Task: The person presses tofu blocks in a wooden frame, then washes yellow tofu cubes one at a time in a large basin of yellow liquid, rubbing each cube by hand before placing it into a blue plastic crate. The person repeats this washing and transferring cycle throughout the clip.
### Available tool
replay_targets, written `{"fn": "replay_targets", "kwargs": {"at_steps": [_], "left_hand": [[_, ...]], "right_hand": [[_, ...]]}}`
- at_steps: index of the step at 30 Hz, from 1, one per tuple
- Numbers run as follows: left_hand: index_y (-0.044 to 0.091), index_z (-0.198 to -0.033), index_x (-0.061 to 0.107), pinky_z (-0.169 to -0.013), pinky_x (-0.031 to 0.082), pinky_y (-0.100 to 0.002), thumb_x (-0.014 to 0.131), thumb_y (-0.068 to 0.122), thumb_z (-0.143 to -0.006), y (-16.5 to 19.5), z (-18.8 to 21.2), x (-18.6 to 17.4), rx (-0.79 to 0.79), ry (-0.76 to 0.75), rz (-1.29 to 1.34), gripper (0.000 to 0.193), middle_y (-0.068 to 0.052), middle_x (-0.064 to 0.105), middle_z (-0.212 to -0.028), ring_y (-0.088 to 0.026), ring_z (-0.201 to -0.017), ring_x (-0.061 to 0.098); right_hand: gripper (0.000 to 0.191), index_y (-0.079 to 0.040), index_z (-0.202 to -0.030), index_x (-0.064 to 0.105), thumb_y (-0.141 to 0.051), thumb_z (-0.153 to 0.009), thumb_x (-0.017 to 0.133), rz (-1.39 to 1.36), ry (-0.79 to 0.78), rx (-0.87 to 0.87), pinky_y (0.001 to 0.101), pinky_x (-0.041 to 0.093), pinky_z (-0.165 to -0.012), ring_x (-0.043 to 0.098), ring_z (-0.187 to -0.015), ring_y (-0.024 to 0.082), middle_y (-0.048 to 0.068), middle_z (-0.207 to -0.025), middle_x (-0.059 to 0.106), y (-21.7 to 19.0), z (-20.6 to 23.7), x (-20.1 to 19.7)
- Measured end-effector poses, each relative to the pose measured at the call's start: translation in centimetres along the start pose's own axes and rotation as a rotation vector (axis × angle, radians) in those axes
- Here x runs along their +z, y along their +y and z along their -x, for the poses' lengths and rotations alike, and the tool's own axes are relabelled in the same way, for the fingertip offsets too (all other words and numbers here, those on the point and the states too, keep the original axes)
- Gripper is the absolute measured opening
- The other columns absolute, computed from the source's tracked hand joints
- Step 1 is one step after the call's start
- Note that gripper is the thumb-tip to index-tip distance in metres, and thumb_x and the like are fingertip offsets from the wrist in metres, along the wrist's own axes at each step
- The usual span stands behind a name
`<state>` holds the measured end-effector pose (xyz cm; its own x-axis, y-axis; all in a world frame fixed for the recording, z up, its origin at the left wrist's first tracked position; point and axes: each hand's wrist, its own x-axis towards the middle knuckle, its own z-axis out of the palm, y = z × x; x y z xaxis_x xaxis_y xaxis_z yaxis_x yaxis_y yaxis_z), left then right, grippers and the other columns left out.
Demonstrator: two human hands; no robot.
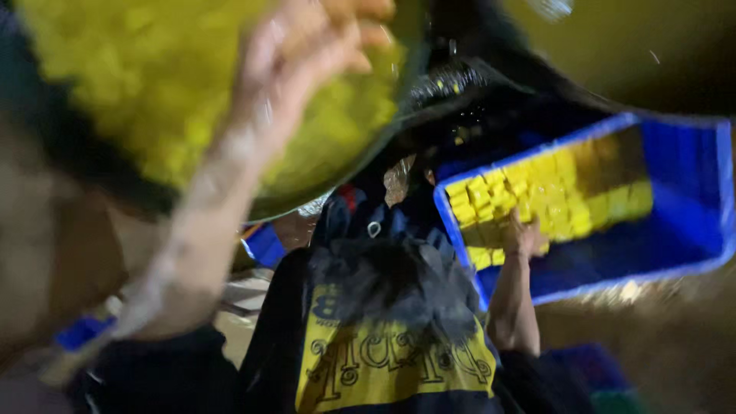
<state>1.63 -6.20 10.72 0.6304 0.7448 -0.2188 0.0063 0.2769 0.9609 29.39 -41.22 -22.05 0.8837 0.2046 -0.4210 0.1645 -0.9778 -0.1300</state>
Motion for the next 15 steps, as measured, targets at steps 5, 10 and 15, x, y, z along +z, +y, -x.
{"fn": "replay_targets", "kwargs": {"at_steps": [5,10,15], "left_hand": [[0.002,-0.118,0.065,-0.092,0.057,-0.034,0.077,0.021,-0.096,-1.4,1.9,-7.8,0.056,0.207,-0.864,0.031,-0.01,0.069,-0.118,-0.021,-0.11,0.072],[0.005,-0.109,0.068,-0.089,0.052,-0.043,0.08,0.02,-0.085,-10.6,3.7,-8.8,-0.389,0.021,-1.436,0.031,-0.014,0.066,-0.109,-0.028,-0.102,0.063],[0.004,-0.104,0.069,-0.083,0.054,-0.043,0.076,0.014,-0.084,-17.3,3.1,-11.8,-0.286,0.121,-1.266,0.023,-0.013,0.067,-0.099,-0.026,-0.092,0.064]], "right_hand": [[0.064,0.0,-0.127,0.06,-0.038,-0.08,0.083,-0.59,0.401,-0.415,0.0526,0.048,-0.093,0.059,-0.113,0.043,0.024,-0.123,0.061,-9.4,2.4,-10.0],[0.025,-0.002,-0.116,0.072,-0.011,-0.096,0.085,-0.375,0.144,-1.523,0.0429,0.054,-0.091,0.068,-0.099,0.034,0.015,-0.108,0.072,-24.8,12.8,-21.0],[0.031,-0.003,-0.114,0.071,-0.027,-0.095,0.075,0.608,-0.237,-1.627,0.0439,0.056,-0.089,0.069,-0.107,0.036,0.019,-0.116,0.072,-39.8,16.5,-13.9]]}}
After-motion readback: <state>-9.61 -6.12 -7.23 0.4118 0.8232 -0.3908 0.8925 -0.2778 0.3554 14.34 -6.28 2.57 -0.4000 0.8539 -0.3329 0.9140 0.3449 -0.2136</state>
